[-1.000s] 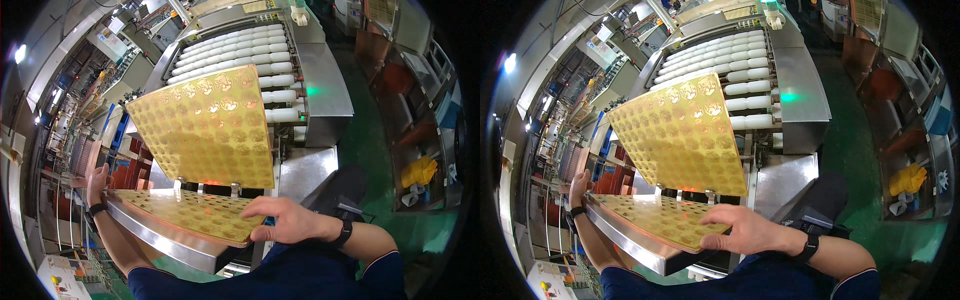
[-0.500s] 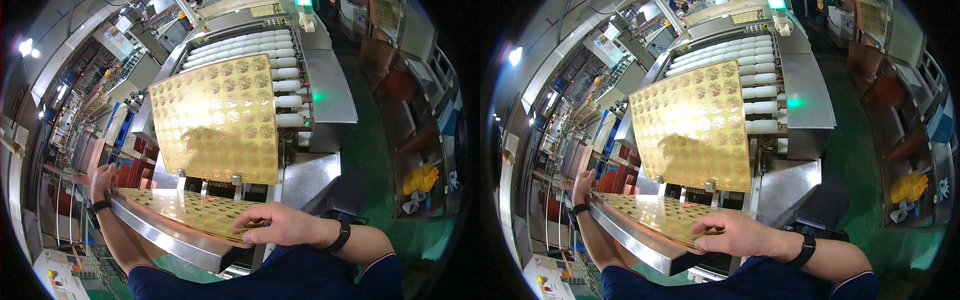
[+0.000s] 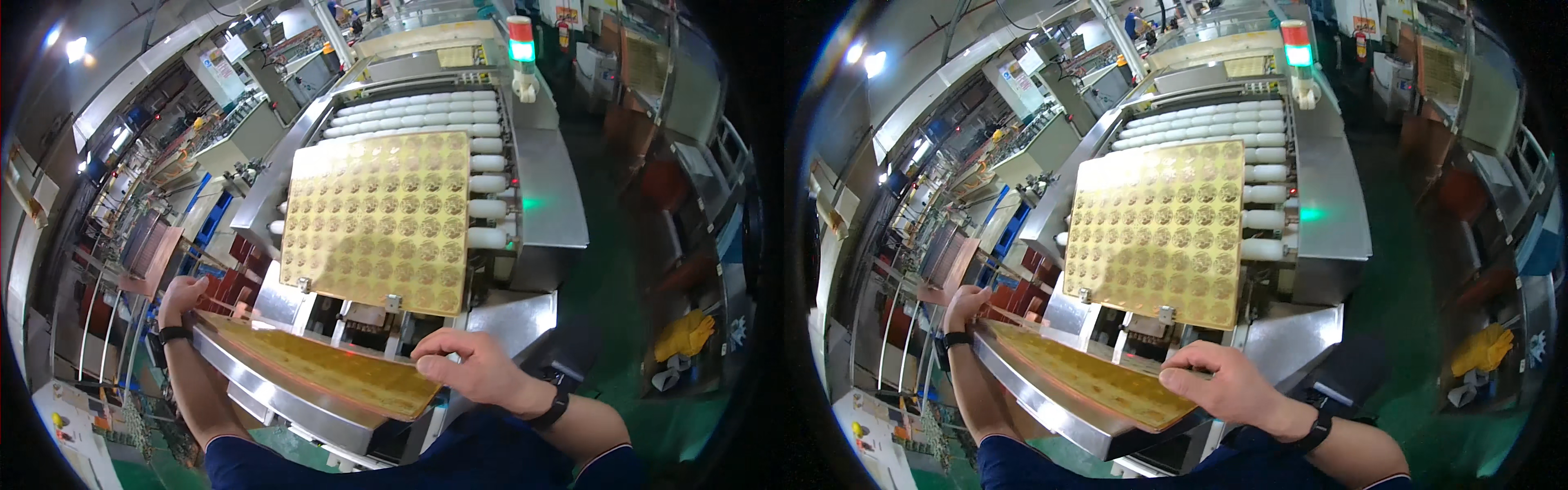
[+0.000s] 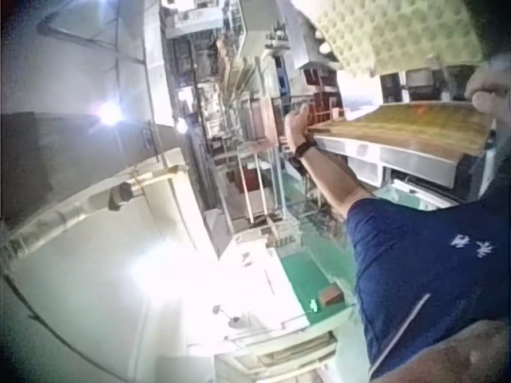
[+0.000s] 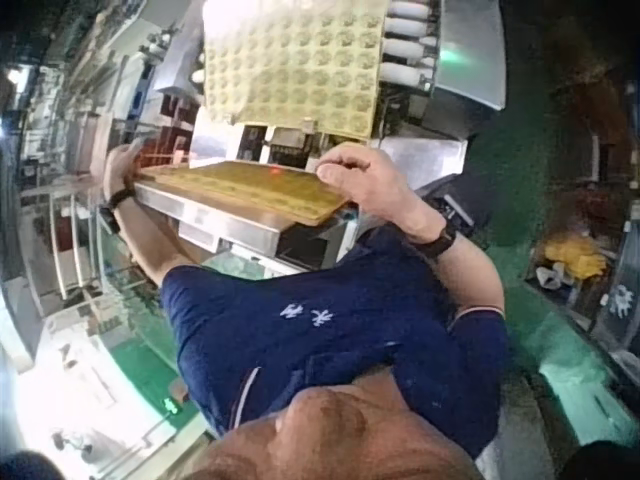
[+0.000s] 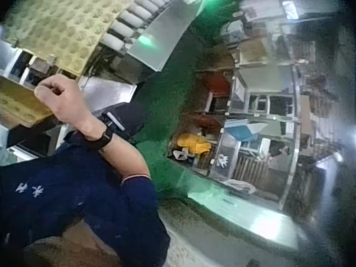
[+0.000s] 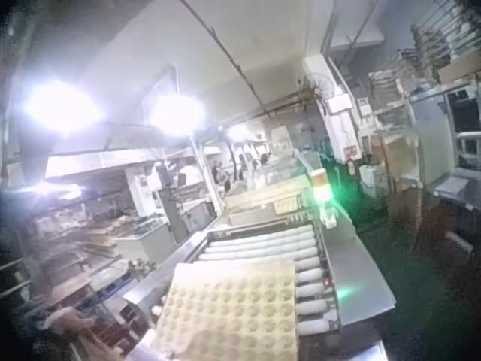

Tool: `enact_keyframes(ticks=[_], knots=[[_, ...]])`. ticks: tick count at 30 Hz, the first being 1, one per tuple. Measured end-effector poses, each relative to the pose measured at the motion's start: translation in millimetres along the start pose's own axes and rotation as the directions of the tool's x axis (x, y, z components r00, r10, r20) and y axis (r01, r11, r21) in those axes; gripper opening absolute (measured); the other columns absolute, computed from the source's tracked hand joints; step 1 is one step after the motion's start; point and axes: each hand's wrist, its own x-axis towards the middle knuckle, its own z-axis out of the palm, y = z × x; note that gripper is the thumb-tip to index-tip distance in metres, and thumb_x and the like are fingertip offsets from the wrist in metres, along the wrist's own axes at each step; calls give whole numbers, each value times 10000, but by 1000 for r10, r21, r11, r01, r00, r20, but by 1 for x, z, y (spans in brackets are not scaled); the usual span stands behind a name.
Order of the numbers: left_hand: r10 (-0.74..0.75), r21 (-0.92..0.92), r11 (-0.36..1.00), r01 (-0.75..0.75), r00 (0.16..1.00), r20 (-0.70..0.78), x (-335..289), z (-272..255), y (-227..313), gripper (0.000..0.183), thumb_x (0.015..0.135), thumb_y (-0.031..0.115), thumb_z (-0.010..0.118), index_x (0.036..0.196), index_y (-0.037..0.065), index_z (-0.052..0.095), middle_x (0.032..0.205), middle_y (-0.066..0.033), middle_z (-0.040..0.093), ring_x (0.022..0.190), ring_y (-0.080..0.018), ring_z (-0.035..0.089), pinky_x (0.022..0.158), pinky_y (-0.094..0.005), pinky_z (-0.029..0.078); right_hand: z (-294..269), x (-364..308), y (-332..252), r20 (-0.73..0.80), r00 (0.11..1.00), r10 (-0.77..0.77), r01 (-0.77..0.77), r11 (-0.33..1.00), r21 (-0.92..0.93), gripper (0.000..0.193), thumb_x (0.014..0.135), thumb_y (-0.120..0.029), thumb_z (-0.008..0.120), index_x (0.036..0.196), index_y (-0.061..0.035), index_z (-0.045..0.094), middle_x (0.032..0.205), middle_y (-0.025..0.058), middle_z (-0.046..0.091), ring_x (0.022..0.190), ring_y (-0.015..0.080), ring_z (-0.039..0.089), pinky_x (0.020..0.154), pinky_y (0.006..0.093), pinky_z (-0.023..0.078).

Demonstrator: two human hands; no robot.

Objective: Operating a silk-screening or industrial printing machine to apply patterns to sheets.

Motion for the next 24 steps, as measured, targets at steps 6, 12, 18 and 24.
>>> enact_keyframes(ticks=[6, 12, 18, 24], knots=[[-134, 92, 987, 130, 990, 36, -39, -45, -55, 293, 774, 291, 638, 721, 7, 688, 632, -52, 633, 571, -151, 609, 533, -314, 466, 44, 8, 22, 65, 998, -25, 20, 997, 68, 271, 936, -268, 692, 1043, -18, 700, 982, 59, 671, 927, 135, 620, 827, 284, 493], [-145, -43, 988, 148, 987, 64, -71, -69, -84, 236, 756, 234, 638, 752, 4, 690, 666, -45, 637, 608, -131, 601, 554, -302, 452, 72, 9, 35, 123, 992, 4, -20, 992, 126, 347, 961, -354, 657, 1056, -22, 690, 982, 56, 671, 940, 139, 625, 836, 279, 487], [-127, -119, 984, 134, 990, 63, -90, -82, -100, 170, 752, 179, 633, 731, 12, 652, 653, -12, 585, 604, -131, 559, 568, -295, 447, 93, 0, 48, 141, 990, -27, 10, 993, 119, 441, 949, -433, 647, 1081, -14, 683, 1020, 84, 668, 960, 184, 639, 856, 304, 495], [-174, 96, 981, 169, 984, 46, -112, -111, -101, 231, 773, 216, 632, 760, -6, 692, 695, -57, 654, 635, -153, 628, 589, -314, 492, 111, -3, 60, 203, 949, -240, 242, 970, 16, 469, 940, -394, 656, 1147, 26, 634, 1027, 189, 642, 962, 335, 635, 832, 381, 511]])
